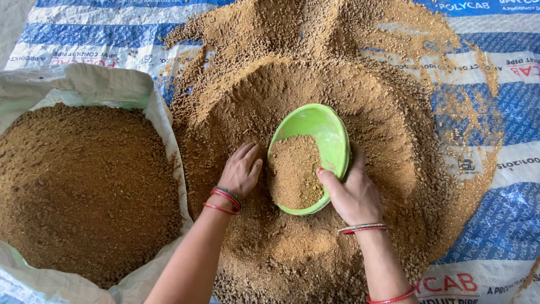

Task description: The person repeatedly scoops brown grain-like material from a large pile on a tarp using a green plastic bowl and pours it into a white sack. The action is repeated multiple times to transfer the material from the pile into the sack.

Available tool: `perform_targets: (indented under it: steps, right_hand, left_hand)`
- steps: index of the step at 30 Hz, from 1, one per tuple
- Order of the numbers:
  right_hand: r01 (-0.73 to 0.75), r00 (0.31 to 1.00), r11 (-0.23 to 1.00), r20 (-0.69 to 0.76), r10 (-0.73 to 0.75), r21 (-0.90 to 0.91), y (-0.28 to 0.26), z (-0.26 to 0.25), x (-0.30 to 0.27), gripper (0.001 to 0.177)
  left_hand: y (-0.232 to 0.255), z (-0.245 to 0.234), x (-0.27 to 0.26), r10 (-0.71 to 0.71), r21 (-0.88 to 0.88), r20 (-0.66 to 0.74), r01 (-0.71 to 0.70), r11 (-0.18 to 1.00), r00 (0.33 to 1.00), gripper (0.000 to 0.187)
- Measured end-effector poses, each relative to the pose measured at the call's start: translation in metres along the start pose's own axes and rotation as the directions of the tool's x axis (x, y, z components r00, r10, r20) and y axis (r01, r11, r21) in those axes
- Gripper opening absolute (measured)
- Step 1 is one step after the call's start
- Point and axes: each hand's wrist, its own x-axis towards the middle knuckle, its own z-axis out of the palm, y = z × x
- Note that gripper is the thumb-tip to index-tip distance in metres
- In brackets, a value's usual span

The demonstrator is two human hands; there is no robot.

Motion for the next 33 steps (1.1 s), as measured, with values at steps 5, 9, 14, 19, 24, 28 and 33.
perform_targets:
  steps: [5, 9, 14, 19, 24, 28, 33]
  right_hand:
    - [0.148, 0.989, 0.988, -0.017, -0.149, -0.043, -0.011, 0.009, -0.01, 0.084]
    - [0.104, 0.993, 0.989, -0.05, -0.11, -0.103, -0.017, 0.015, -0.016, 0.089]
    - [0.076, 0.995, 0.996, -0.066, -0.079, -0.045, -0.002, 0.018, -0.01, 0.095]
    - [0.158, 0.987, 0.973, -0.069, -0.148, 0.168, 0.028, 0.015, 0.009, 0.09]
    - [-0.427, 0.894, 0.686, 0.164, 0.416, 0.59, 0.071, 0.021, 0.024, 0.069]
    - [-0.466, 0.842, 0.389, 0.264, 0.47, 0.794, 0.101, 0.023, 0.032, 0.046]
    - [-0.3, 0.943, 0.278, 0.24, 0.229, 0.913, 0.096, 0.034, 0.034, 0.039]
  left_hand:
    - [0.001, 0.035, -0.025, -0.138, -0.242, -0.087, 0.113, 0.964, 0.987, 0.056]
    - [0.015, 0.054, -0.028, -0.303, -0.522, -0.201, 0.16, 0.838, 0.932, 0.058]
    - [0.049, 0.062, -0.023, -0.316, -0.587, -0.246, 0.119, 0.801, 0.916, 0.059]
    - [0.112, 0.023, -0.028, -0.161, -0.416, -0.061, 0.122, 0.901, 0.985, 0.056]
    - [0.179, -0.018, -0.055, 0.128, 0.062, -0.055, -0.125, 0.99, 0.99, 0.062]
    - [0.195, -0.039, -0.081, 0.37, 0.132, -0.029, -0.364, 0.922, 0.928, 0.062]
    - [0.199, -0.039, -0.095, 0.439, 0.367, -0.071, -0.385, 0.847, 0.896, 0.059]
